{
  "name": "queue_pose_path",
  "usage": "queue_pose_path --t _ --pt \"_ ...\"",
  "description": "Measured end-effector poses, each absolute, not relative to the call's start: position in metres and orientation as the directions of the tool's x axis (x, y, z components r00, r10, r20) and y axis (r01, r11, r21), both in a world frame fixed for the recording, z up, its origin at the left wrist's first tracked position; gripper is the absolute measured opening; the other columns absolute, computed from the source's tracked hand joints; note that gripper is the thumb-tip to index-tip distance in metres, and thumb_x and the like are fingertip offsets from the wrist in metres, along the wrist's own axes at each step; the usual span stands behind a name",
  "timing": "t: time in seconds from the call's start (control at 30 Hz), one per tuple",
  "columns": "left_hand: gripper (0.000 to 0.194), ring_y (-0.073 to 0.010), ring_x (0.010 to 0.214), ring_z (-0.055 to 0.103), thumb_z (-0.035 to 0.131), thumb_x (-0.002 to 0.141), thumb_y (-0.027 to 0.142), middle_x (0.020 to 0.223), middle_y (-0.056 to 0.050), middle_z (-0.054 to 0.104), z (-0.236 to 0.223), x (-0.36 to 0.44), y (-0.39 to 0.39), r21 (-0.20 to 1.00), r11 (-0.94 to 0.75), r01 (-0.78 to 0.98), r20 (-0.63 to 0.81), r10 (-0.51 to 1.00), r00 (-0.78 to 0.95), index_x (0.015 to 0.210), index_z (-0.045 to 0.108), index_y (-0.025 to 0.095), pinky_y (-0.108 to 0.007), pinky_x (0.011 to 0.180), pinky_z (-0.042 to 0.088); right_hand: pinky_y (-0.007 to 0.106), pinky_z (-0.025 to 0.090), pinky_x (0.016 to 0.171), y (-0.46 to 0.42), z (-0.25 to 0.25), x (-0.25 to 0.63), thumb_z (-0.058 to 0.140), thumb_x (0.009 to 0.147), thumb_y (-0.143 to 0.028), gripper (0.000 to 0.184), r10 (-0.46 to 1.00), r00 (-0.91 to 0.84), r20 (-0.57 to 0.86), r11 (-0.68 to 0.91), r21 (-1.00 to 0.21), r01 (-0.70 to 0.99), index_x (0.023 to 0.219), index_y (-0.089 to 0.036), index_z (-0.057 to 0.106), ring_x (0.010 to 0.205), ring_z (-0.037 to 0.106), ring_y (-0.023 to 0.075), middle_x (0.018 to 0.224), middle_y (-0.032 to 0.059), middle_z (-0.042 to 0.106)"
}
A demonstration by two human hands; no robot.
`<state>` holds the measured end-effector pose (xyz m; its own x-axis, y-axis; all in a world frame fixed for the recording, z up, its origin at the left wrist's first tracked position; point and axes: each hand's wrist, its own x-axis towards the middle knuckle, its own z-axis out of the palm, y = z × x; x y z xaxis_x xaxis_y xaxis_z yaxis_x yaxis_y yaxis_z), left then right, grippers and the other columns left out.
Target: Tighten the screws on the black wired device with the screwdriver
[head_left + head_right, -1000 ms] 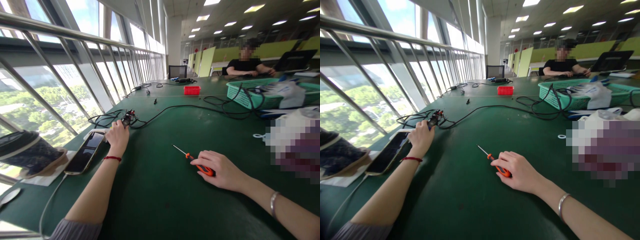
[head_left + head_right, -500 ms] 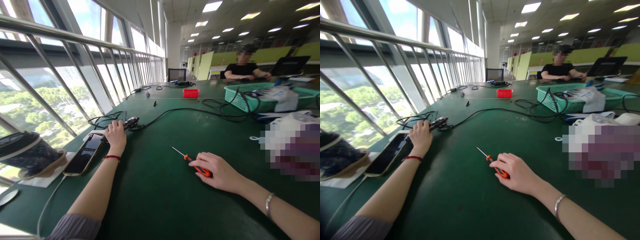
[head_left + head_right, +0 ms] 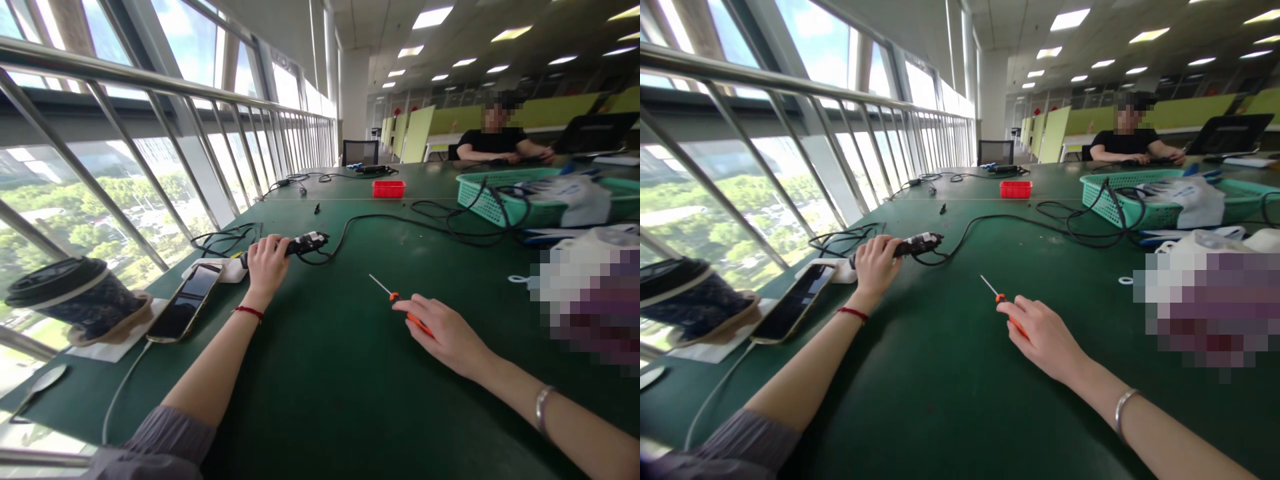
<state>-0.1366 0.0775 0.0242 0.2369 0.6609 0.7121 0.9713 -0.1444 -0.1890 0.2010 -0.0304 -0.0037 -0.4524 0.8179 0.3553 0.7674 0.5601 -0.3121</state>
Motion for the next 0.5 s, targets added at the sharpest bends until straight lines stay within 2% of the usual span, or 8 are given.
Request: queue_pose_path --t 0.13,0.23,0.33,0.5 --pt "0.032 -0.0242 0.096 0.058 0.050 0.084 0.016 0.108 -0.009 0.062 0.019 -0.102 0.072 -0.220 -0.458 0.861 0.630 0.607 0.484 0.115 0.059 0.020 -0.037 0.084 0.041 0.026 0.042 0.051 -0.026 -0.003 0.205 0.035 0.094 -0.027 0.028 0.856 -0.217 0.470 0.440 -0.440 0.783 0.102 -0.020 0.061 0.054 0.051 0.0102 0.085 0.0025 0.053" --pt "0.032 -0.0201 0.096 0.060 0.054 0.084 0.019 0.110 -0.007 0.063 0.013 -0.073 0.069 -0.145 -0.666 0.732 0.538 0.568 0.623 0.116 0.057 0.020 -0.032 0.086 0.043 0.027 0.042 0.051 -0.022 -0.007 0.207 0.034 0.093 -0.027 0.025 0.876 -0.090 0.474 0.352 -0.501 0.791 0.098 -0.020 0.057 0.054 0.052 0.0105 0.089 0.0029 0.054" --pt "0.033 -0.0200 0.097 0.062 0.057 0.085 0.028 0.112 -0.005 0.064 0.009 -0.050 0.073 -0.008 -0.704 0.710 0.497 0.613 0.614 0.118 0.054 0.020 -0.032 0.086 0.046 0.028 0.044 0.054 -0.017 -0.011 0.208 0.041 0.089 -0.028 0.017 0.891 -0.040 0.452 0.288 -0.495 0.820 0.097 -0.020 0.054 0.063 0.057 0.0138 0.097 0.0049 0.057" --pt "0.032 -0.0217 0.098 0.063 0.056 0.088 0.035 0.108 -0.004 0.067 0.012 -0.034 0.101 0.083 -0.710 0.700 0.356 0.677 0.644 0.117 0.053 0.021 -0.035 0.092 0.045 0.030 0.047 0.062 -0.010 -0.017 0.209 0.045 0.083 -0.026 0.019 0.902 -0.036 0.430 0.259 -0.472 0.843 0.100 -0.020 0.051 0.074 0.060 0.0190 0.098 0.0068 0.058"
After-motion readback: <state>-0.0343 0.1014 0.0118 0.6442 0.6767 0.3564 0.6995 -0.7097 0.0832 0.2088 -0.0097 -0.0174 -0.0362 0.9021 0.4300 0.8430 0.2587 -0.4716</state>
